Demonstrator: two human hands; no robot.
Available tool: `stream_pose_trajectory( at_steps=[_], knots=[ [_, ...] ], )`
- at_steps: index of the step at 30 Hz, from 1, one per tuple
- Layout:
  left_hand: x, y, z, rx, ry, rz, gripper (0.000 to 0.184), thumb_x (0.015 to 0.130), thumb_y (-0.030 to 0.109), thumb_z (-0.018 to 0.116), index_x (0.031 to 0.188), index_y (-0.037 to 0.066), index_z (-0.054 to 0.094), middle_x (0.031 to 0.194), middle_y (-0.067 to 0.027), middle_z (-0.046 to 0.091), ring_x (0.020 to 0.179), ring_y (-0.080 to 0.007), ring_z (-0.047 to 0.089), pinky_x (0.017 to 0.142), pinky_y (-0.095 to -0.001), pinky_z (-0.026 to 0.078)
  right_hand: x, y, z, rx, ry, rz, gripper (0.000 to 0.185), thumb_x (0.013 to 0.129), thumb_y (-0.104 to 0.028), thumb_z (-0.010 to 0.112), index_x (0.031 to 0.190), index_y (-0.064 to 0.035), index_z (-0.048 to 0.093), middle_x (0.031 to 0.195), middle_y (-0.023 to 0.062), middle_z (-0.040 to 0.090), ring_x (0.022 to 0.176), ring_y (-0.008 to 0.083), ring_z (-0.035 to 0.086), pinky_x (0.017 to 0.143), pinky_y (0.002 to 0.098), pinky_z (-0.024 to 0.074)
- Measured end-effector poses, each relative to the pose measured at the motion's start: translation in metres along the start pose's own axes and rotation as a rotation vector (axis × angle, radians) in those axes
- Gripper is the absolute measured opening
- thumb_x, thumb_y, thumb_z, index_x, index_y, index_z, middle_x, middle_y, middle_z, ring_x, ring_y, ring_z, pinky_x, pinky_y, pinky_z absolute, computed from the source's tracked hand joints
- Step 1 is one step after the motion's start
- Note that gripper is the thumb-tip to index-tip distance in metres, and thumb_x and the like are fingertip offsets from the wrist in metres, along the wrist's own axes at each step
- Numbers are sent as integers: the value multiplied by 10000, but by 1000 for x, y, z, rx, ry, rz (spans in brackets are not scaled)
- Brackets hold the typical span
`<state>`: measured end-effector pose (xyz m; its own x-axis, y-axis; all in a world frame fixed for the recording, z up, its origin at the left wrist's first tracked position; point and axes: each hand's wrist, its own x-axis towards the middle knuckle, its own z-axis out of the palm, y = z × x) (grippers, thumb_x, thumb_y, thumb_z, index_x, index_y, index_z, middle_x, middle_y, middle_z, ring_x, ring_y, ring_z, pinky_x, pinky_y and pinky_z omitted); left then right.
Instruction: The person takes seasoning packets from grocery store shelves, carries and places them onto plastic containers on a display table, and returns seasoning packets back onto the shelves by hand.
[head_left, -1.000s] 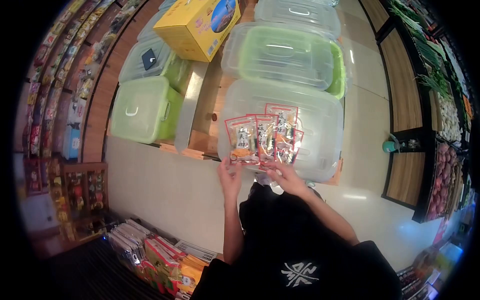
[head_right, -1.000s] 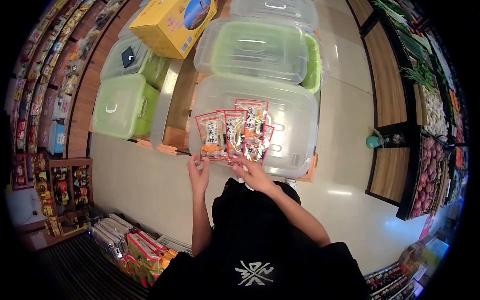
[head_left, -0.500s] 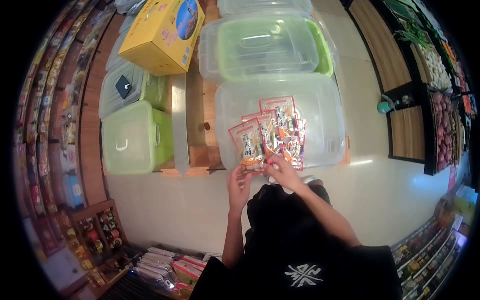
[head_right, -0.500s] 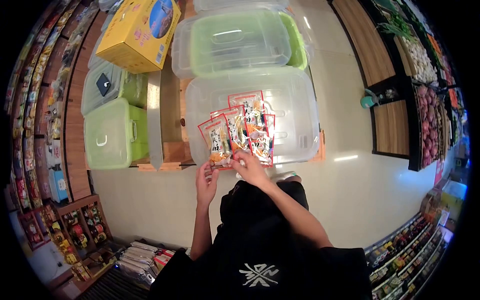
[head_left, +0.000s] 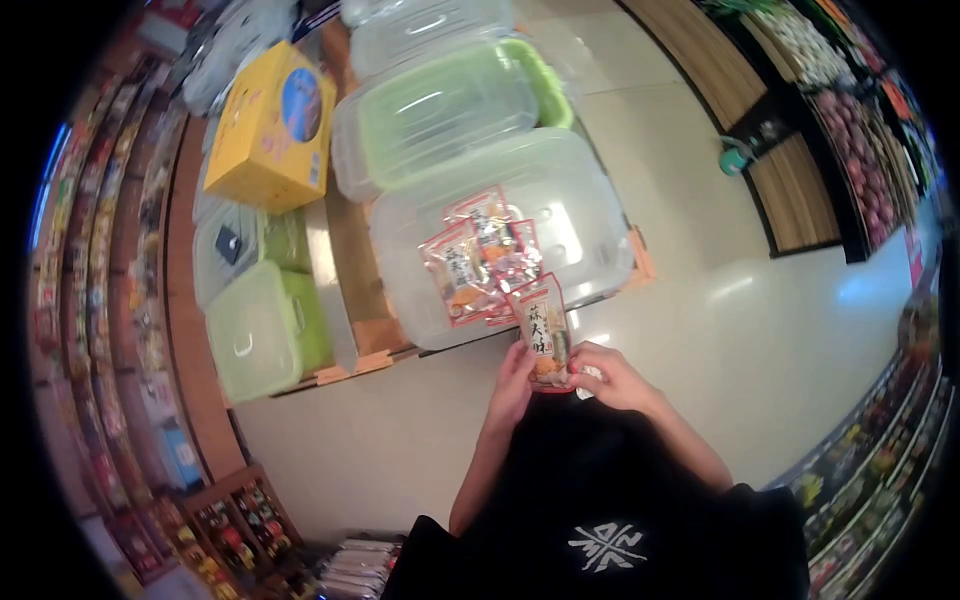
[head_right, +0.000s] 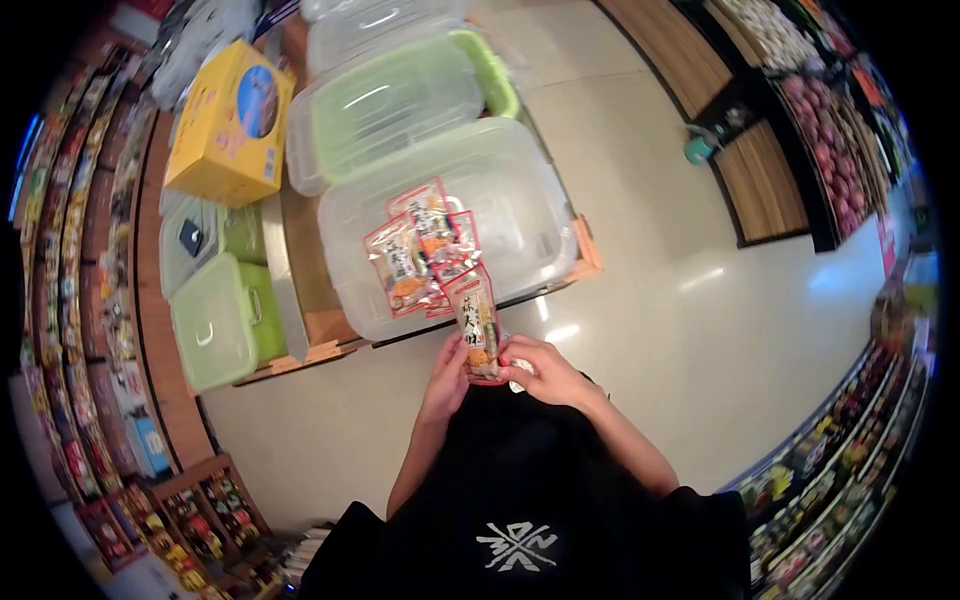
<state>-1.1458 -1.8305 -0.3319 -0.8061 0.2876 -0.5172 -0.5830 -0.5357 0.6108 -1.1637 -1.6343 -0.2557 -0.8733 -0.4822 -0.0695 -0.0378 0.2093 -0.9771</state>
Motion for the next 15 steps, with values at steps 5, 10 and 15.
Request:
stream_pose_trajectory(
  at_steps=[5, 10, 15],
  knots=[
    [-9, -10, 49, 225, 22, 148, 262, 877, 17, 532, 1110, 58, 420, 1080, -53, 536, 1016, -136, 522, 893, -293, 429, -74, 13, -12, 33, 266, 57, 149, 853, -141, 597, 882, -1, 554, 903, 125, 567, 854, 282, 571, 743, 339, 447],
    [-20, -38, 94, 348, -126, 113, 306, 845, -15, 557, 1108, 49, 412, 1087, -71, 546, 1003, -144, 532, 855, -285, 450, -146, 35, -11, 203, 495, 173, 146, 863, -153, 608, 873, -9, 592, 852, 88, 598, 803, 165, 574, 722, 287, 444],
    [-25, -81, 138, 465, -363, -44, 351, 821, -47, 574, 1117, 37, 406, 1123, -106, 560, 1037, -165, 545, 911, -313, 442, -215, 35, -14, 398, 744, 215, 281, 809, -194, 686, 1022, -32, 597, 959, 79, 631, 894, 133, 559, 814, 285, 443]
  ],
)
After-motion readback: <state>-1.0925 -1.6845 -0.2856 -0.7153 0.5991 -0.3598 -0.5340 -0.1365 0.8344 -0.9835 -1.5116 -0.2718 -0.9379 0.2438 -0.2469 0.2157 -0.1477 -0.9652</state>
